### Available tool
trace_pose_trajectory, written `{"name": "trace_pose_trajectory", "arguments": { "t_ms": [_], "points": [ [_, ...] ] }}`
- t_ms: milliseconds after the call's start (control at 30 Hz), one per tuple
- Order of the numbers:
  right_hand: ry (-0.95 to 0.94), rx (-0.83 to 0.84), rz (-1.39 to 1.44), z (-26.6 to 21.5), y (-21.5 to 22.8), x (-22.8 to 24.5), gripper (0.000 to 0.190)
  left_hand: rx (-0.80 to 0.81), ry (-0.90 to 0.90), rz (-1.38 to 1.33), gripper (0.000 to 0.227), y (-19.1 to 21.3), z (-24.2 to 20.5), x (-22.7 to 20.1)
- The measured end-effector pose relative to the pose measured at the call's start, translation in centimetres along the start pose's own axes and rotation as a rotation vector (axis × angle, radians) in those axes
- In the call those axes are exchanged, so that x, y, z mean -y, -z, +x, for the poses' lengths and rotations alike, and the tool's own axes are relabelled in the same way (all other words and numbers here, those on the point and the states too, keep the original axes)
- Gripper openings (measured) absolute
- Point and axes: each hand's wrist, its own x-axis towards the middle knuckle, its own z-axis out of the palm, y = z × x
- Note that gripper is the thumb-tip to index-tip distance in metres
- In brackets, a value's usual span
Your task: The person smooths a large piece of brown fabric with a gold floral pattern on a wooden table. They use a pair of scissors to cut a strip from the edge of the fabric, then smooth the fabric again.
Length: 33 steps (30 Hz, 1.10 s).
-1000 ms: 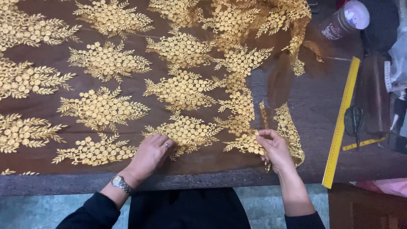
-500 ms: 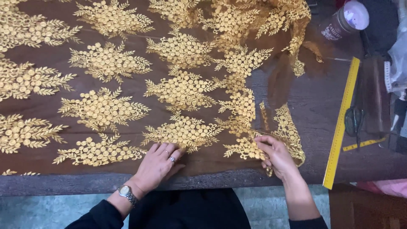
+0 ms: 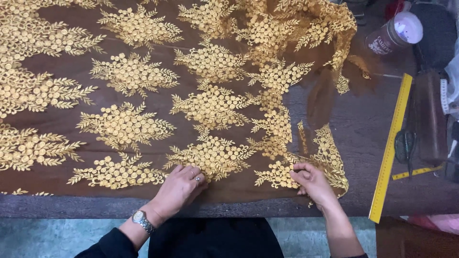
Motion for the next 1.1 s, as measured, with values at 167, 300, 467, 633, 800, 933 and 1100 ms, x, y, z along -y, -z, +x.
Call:
{"name": "trace_pose_trajectory", "arguments": {
  "t_ms": [167, 300, 467, 633, 800, 933, 1100],
  "points": [
    [0.051, -0.003, -0.167, 1.1, 0.3, -1.2, 0.022, 0.119, -0.028, 0.007, 0.017, -1.1, -1.1, -0.1],
    [0.068, -0.016, -0.244, 1.4, 0.6, -1.8, 0.012, 0.093, -0.061, 0.012, 0.021, -1.2, -1.2, -0.6],
    [0.018, 0.001, -0.378, 1.4, 1.4, -1.7, 0.016, 0.185, -0.118, -0.096, 0.018, -0.4, -1.0, -1.2],
    [0.059, -0.107, -0.651, 0.0, 1.1, 2.2, 0.028, -0.007, -0.099, -0.176, 0.011, 2.6, 1.5, -0.1],
    [0.677, -0.329, -0.639, 0.2, -4.8, 6.7, 0.041, 0.053, 0.276, 0.251, 0.05, 2.8, 3.9, 4.2],
    [0.815, -0.192, -0.802, -0.1, -8.7, 6.8, 0.06, 0.256, 0.189, 0.271, 0.068, 2.0, 2.6, 3.7],
    [0.701, 0.02, -0.92, -0.1, -7.6, 3.6, 0.063, -0.021, -0.152, 0.52, 0.073, 1.4, -0.2, 3.0]
  ]
}}
